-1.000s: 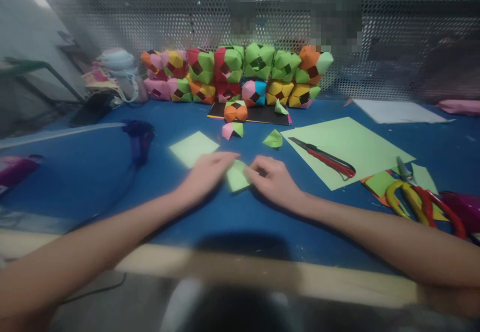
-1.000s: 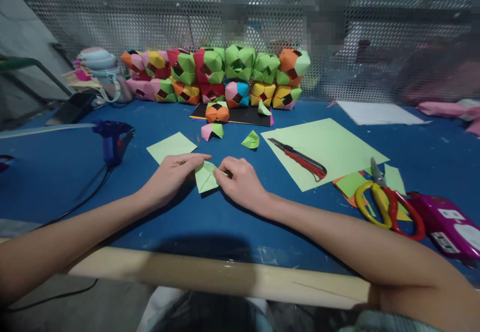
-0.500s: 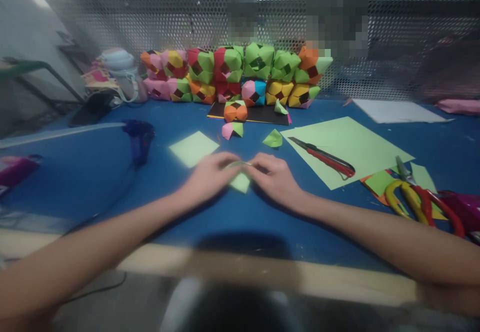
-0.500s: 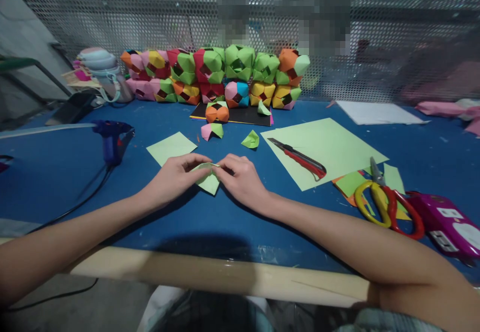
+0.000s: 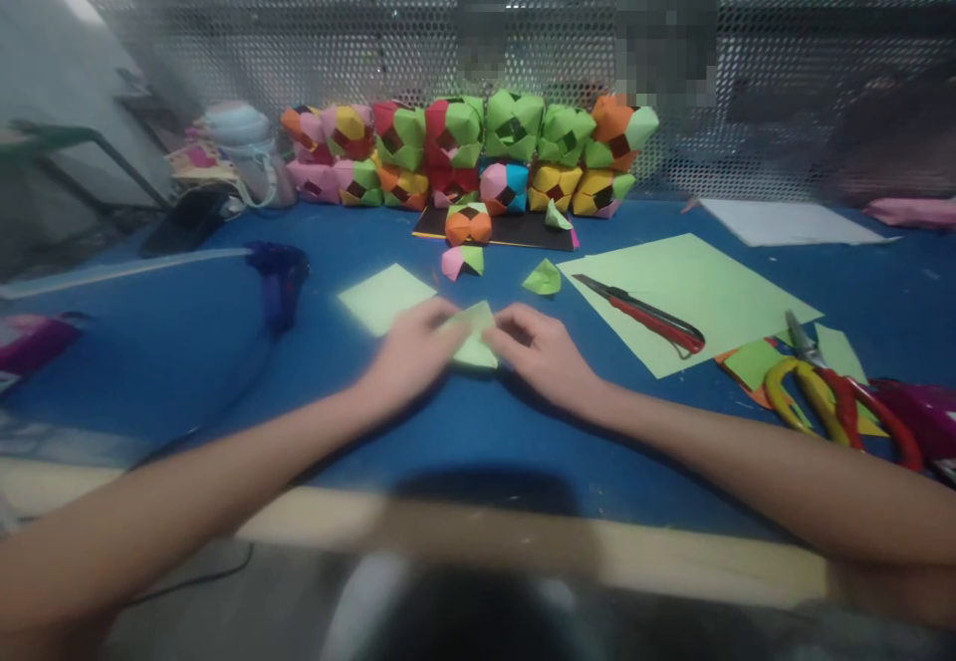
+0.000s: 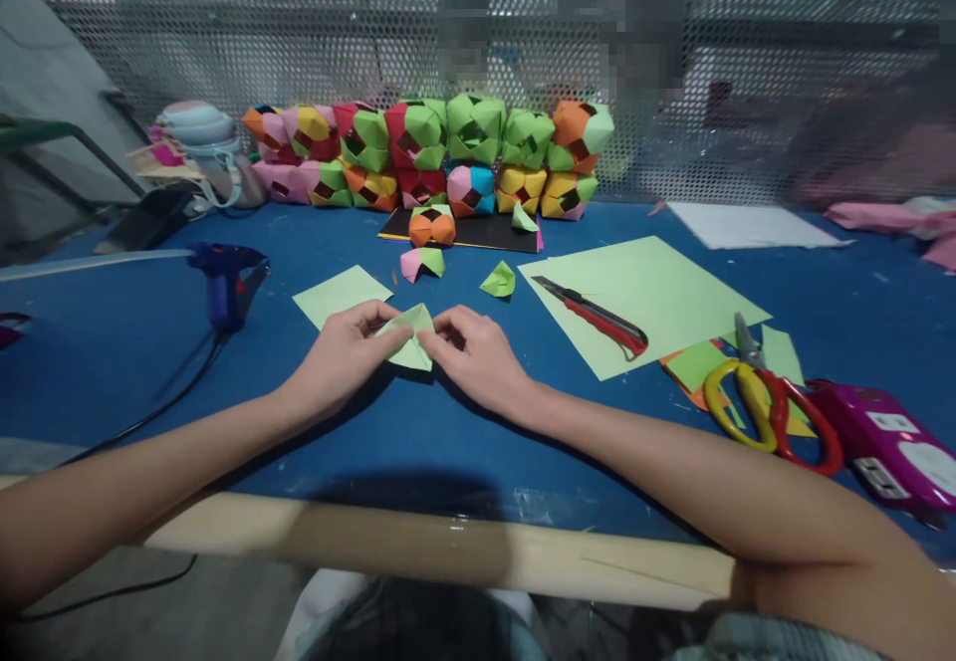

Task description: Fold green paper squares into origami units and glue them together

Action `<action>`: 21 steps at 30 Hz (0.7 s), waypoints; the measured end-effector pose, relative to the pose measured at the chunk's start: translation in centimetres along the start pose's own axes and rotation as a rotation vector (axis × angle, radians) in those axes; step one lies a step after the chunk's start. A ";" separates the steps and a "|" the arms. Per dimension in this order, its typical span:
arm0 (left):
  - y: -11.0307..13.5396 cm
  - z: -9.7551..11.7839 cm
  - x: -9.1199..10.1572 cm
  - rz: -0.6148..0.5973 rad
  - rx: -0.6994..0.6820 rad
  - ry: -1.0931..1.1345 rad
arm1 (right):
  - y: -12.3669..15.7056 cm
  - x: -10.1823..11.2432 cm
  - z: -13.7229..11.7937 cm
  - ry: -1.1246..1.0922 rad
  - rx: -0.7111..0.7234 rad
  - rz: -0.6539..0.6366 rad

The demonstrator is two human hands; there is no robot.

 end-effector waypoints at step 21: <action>0.3 -0.4 -1.1 -0.051 0.021 0.038 | 0.3 -1.0 -0.5 0.207 0.122 0.015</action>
Point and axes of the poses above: each hand's wrist, its own y-axis away from the middle knuckle, its own x-axis out of the back of the hand, z = x × y, the point moved 8 cm from there along -y, towards the middle knuckle, and after that the axes turned 5 degrees about -x, right-handed, at the moved point
